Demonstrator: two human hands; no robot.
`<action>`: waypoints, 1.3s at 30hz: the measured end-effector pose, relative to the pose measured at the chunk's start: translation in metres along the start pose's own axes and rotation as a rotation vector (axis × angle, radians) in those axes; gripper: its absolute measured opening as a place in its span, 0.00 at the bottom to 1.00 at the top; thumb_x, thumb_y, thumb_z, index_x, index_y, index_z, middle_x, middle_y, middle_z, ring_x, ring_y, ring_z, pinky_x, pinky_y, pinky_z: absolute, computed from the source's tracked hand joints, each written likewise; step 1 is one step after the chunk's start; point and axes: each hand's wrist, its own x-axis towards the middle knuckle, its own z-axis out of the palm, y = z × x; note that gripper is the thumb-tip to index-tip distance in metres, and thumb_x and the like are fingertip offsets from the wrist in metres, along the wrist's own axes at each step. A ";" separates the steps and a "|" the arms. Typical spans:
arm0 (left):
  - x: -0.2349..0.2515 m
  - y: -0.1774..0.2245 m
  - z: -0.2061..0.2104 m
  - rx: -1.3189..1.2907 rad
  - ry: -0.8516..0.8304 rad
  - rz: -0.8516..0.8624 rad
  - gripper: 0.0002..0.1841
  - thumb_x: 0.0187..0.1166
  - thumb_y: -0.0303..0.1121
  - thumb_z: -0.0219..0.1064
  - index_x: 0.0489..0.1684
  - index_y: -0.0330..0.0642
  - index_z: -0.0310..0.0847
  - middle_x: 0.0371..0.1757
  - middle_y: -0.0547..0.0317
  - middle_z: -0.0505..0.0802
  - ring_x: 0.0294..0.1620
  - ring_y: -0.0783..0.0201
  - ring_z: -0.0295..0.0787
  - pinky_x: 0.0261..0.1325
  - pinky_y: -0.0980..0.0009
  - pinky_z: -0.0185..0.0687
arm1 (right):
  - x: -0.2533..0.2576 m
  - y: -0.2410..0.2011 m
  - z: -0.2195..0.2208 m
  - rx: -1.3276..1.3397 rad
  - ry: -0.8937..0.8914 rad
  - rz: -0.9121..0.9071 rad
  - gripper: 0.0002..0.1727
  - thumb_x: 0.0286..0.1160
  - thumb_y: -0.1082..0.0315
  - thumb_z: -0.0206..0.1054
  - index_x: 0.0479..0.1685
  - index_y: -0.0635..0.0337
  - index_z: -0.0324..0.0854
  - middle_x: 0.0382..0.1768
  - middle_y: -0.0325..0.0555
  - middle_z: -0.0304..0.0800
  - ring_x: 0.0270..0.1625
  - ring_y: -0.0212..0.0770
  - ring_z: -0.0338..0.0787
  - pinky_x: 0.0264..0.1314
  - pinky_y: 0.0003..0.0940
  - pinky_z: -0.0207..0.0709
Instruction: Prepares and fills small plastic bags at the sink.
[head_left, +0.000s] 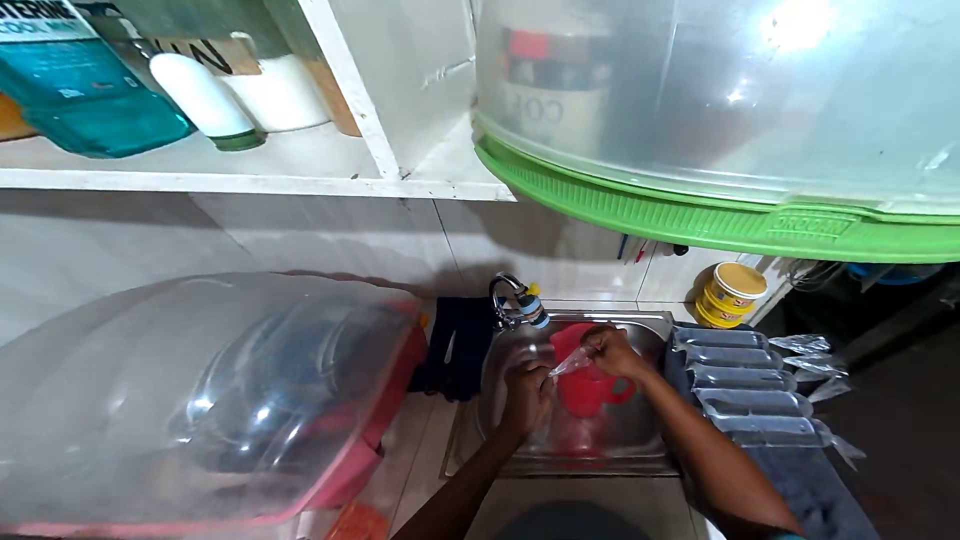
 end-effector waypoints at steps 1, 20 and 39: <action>-0.001 -0.005 0.006 -0.039 0.013 -0.008 0.10 0.82 0.49 0.64 0.46 0.68 0.93 0.61 0.85 0.91 0.68 0.77 0.81 0.79 0.60 0.69 | 0.001 0.000 0.002 -0.055 -0.009 -0.006 0.06 0.67 0.49 0.72 0.28 0.33 0.88 0.46 0.17 0.91 0.60 0.27 0.84 0.69 0.55 0.70; -0.021 -0.021 0.023 -0.171 0.292 0.003 0.07 0.69 0.47 0.77 0.39 0.63 0.94 0.58 0.78 0.92 0.68 0.72 0.83 0.79 0.60 0.73 | 0.002 -0.117 -0.005 -0.529 -0.139 -0.555 0.09 0.72 0.67 0.67 0.45 0.43 0.88 0.55 0.30 0.90 0.67 0.43 0.82 0.82 0.61 0.63; -0.039 -0.026 0.027 -0.397 0.217 0.013 0.11 0.84 0.41 0.63 0.46 0.61 0.95 0.71 0.72 0.87 0.81 0.62 0.74 0.86 0.56 0.68 | -0.001 -0.079 -0.019 -0.636 -0.153 -0.524 0.11 0.80 0.66 0.62 0.54 0.43 0.83 0.62 0.32 0.88 0.73 0.45 0.80 0.86 0.72 0.51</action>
